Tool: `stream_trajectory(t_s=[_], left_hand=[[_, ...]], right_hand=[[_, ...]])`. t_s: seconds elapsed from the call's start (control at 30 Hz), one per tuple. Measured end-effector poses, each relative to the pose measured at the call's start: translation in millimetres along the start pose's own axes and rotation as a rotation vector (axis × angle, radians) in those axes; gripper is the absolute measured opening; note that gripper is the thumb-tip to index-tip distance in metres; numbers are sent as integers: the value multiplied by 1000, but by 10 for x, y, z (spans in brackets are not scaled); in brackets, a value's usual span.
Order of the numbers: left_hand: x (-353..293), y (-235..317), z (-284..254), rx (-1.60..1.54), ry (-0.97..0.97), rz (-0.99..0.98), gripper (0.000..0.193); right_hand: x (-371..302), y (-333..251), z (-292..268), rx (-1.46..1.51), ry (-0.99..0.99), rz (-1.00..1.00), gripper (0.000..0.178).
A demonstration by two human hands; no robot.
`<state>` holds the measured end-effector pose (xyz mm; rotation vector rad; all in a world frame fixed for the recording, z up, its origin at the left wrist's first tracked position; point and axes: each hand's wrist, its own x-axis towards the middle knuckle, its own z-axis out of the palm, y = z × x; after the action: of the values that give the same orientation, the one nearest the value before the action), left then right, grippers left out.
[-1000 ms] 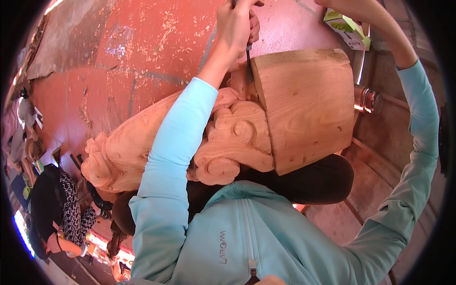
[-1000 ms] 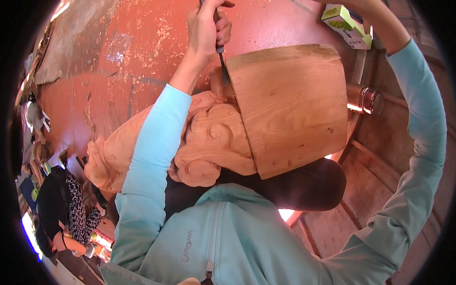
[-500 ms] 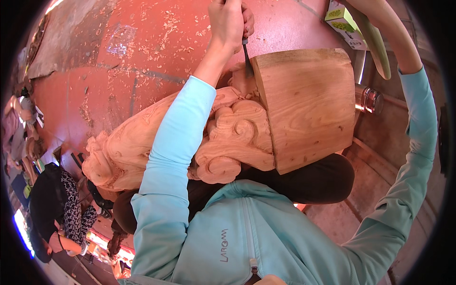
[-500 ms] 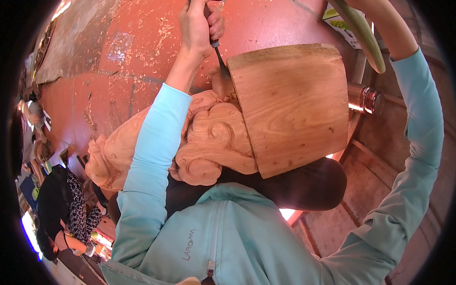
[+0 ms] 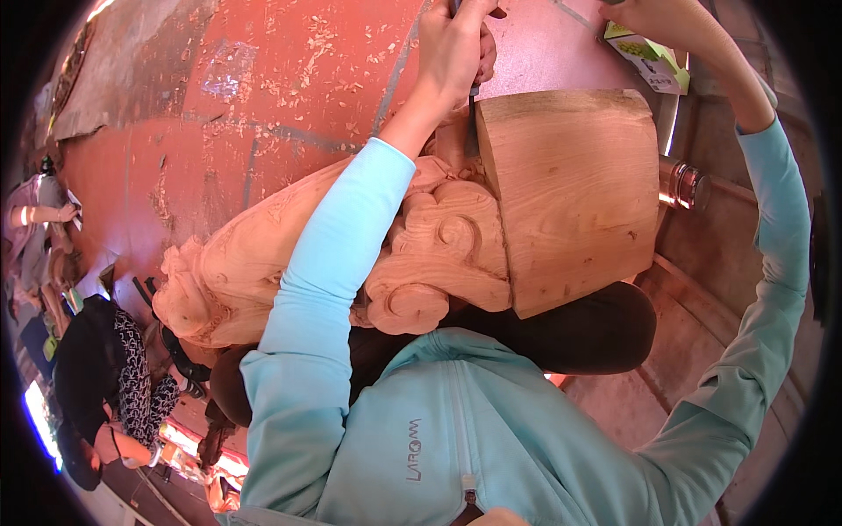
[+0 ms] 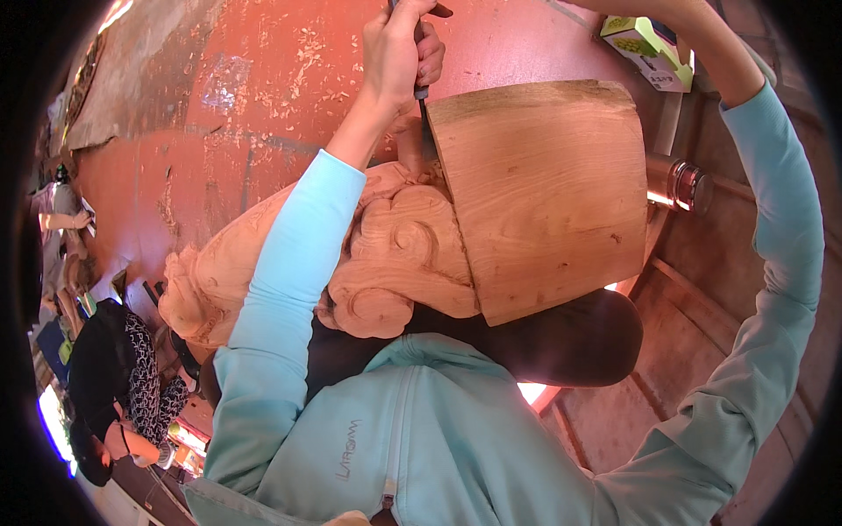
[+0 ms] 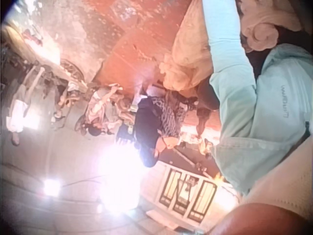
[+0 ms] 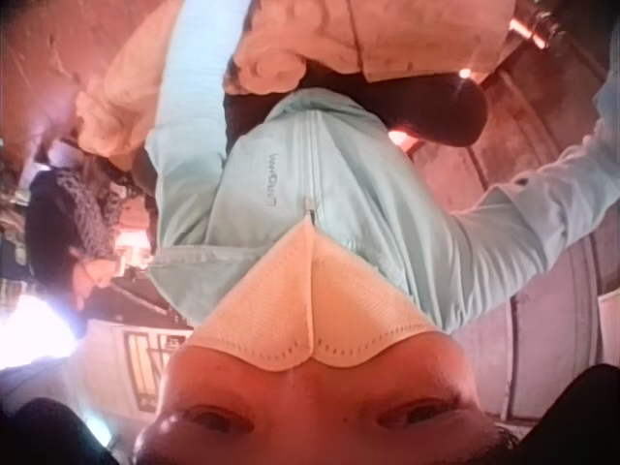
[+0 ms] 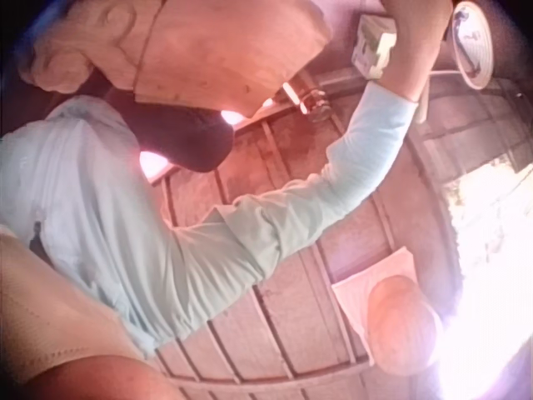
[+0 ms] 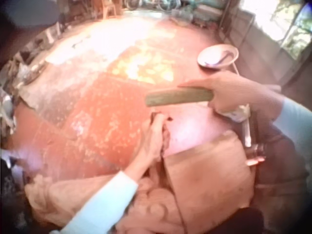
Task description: The person is carving a wooden sculpture using a chisel and a wooden mallet. They repeatedly strike the chisel to shape the wood, focusing on refining the details of the figure's clothing and form.
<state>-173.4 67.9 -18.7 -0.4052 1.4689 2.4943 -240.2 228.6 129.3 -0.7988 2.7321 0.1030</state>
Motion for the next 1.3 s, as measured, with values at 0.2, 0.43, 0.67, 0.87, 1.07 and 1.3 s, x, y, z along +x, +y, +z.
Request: stream_trajectory(t_s=[0.2,0.43,0.67,0.87,1.07,1.3], left_hand=[[6,-14,-37,-29,-10,-39,24],[143,20,-98,-95,75,70,23],[79,6,-73,-52,62,115,25],[20,-47,-33,-17,65,115,26],[-16,36,-15,-50,71,25,24],[169,-98,-224,-93,-38,59,24]], right_hand=[[-143,-287,-57,82,35,203,70],[-8,99,129,153,385,-50,66],[-38,-103,-59,84,50,155,70],[-16,122,246,103,305,-41,73],[-16,-50,-40,-18,29,-46,77],[12,-203,-100,7,-78,134,74]])
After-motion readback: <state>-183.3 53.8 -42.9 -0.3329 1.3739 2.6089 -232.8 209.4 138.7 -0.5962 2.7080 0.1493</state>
